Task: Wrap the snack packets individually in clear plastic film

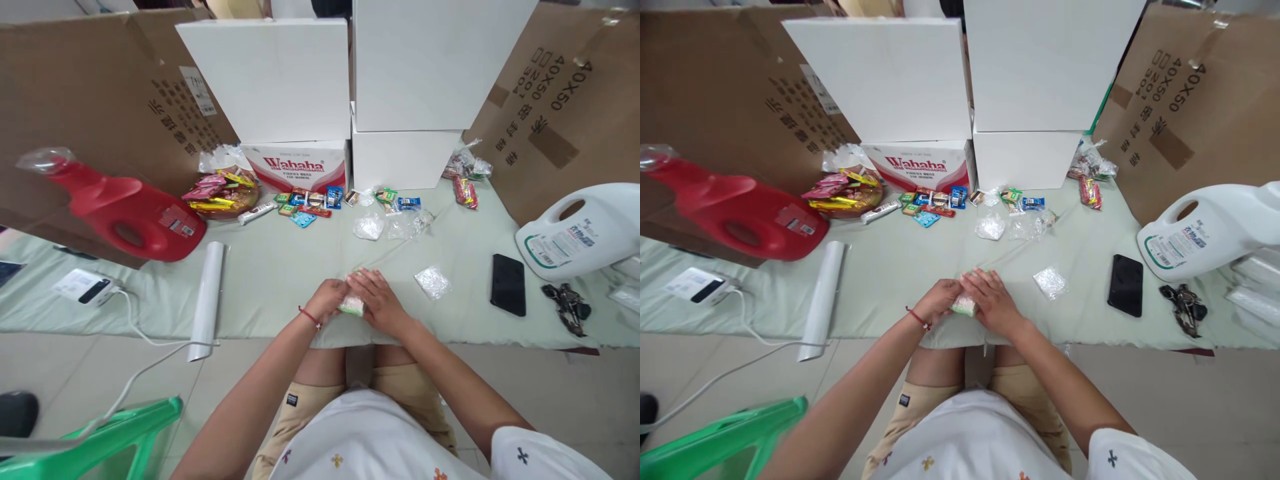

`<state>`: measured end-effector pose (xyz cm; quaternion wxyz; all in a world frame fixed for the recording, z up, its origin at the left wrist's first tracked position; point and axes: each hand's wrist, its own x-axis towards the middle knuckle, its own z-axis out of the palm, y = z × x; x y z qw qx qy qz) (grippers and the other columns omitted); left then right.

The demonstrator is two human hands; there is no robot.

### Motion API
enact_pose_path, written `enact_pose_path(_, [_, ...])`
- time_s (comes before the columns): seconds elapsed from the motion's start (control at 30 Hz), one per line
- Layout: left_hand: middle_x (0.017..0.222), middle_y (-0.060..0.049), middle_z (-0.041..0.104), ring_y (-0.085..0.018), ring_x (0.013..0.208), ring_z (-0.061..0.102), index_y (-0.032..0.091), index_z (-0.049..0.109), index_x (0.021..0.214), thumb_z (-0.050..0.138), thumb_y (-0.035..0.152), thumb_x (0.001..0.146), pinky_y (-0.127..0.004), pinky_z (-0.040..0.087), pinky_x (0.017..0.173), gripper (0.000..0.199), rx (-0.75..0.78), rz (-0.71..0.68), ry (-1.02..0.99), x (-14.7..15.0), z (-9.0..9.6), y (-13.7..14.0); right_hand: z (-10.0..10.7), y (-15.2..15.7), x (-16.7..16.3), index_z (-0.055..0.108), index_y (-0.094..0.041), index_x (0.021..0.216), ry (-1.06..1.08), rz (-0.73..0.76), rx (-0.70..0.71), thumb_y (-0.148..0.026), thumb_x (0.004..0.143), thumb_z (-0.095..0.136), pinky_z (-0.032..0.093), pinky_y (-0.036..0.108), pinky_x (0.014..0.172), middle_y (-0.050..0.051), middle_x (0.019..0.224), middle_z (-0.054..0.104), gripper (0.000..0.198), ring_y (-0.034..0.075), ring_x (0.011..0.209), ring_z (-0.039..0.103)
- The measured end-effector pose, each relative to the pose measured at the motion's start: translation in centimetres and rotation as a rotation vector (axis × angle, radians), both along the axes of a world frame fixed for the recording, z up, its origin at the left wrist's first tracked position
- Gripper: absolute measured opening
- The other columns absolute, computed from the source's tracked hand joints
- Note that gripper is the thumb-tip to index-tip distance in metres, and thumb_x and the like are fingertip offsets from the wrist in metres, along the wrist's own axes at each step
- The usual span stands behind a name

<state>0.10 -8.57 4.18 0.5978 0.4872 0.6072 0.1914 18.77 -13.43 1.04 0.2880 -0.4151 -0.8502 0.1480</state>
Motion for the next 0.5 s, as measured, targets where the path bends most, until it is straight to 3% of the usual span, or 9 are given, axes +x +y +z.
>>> enact_pose_path(0.07, [0.053,0.003,0.046,-0.012,0.046,0.041,0.021,0.052,0.064,0.065,0.070,0.078,-0.025,0.026,0.043,0.052,-0.028,-0.016,-0.045,0.0,0.5,-0.4,0.6,0.4,-0.1,0.047,-0.022,0.152,0.098,0.069,-0.030,-0.018,0.093,0.047,0.023,0.057,0.126,0.012,0.153,0.055,0.059,0.026,0.147,0.043])
enact_pose_path(0.17, [0.063,-0.002,0.057,-0.015,0.056,0.052,0.018,0.063,0.073,0.056,0.076,0.083,-0.025,0.032,0.045,0.059,0.008,0.049,-0.060,-0.7,0.9,-0.9,1.5,0.4,0.0,0.058,-0.021,0.135,0.346,0.018,-0.216,-0.035,0.098,0.056,0.047,0.044,0.109,0.011,0.131,0.069,0.040,0.024,0.121,0.063])
enact_pose_path(0.23, [0.083,-0.007,0.068,-0.018,0.075,0.062,0.016,0.069,0.090,0.048,0.081,0.085,-0.025,0.043,0.056,0.069,0.076,0.161,-0.118,-1.0,1.1,-1.4,1.7,0.3,0.0,0.061,-0.021,0.121,0.464,-0.083,-0.398,-0.044,0.097,0.060,0.054,0.035,0.089,0.006,0.107,0.072,0.033,0.021,0.098,0.067])
enact_pose_path(0.3, [0.106,-0.011,0.072,-0.022,0.098,0.066,0.016,0.070,0.109,0.053,0.083,0.082,-0.028,0.051,0.074,0.074,0.103,0.190,-0.268,-0.6,1.3,-2.1,1.6,0.3,-0.1,0.061,-0.020,0.108,0.495,-0.137,-0.506,-0.046,0.096,0.061,0.053,0.031,0.079,0.004,0.098,0.068,0.029,0.019,0.086,0.064])
enact_pose_path(0.4, [0.110,-0.010,0.073,-0.023,0.104,0.066,0.017,0.069,0.113,0.080,0.069,0.070,-0.031,0.051,0.089,0.068,0.109,0.119,-0.454,0.9,1.7,-3.2,1.2,0.4,-0.2,0.059,-0.020,0.102,0.469,-0.162,-0.484,-0.041,0.093,0.064,0.053,0.034,0.085,0.007,0.108,0.060,0.023,0.020,0.096,0.060])
enact_pose_path(0.5, [0.101,-0.006,0.073,-0.021,0.096,0.067,0.018,0.067,0.105,0.087,0.062,0.065,-0.030,0.052,0.084,0.063,0.071,0.195,-0.485,2.4,2.0,-3.5,1.4,0.3,0.4,0.056,-0.022,0.120,0.471,-0.212,-0.471,-0.036,0.087,0.069,0.051,0.039,0.097,0.010,0.122,0.056,0.038,0.023,0.112,0.058])
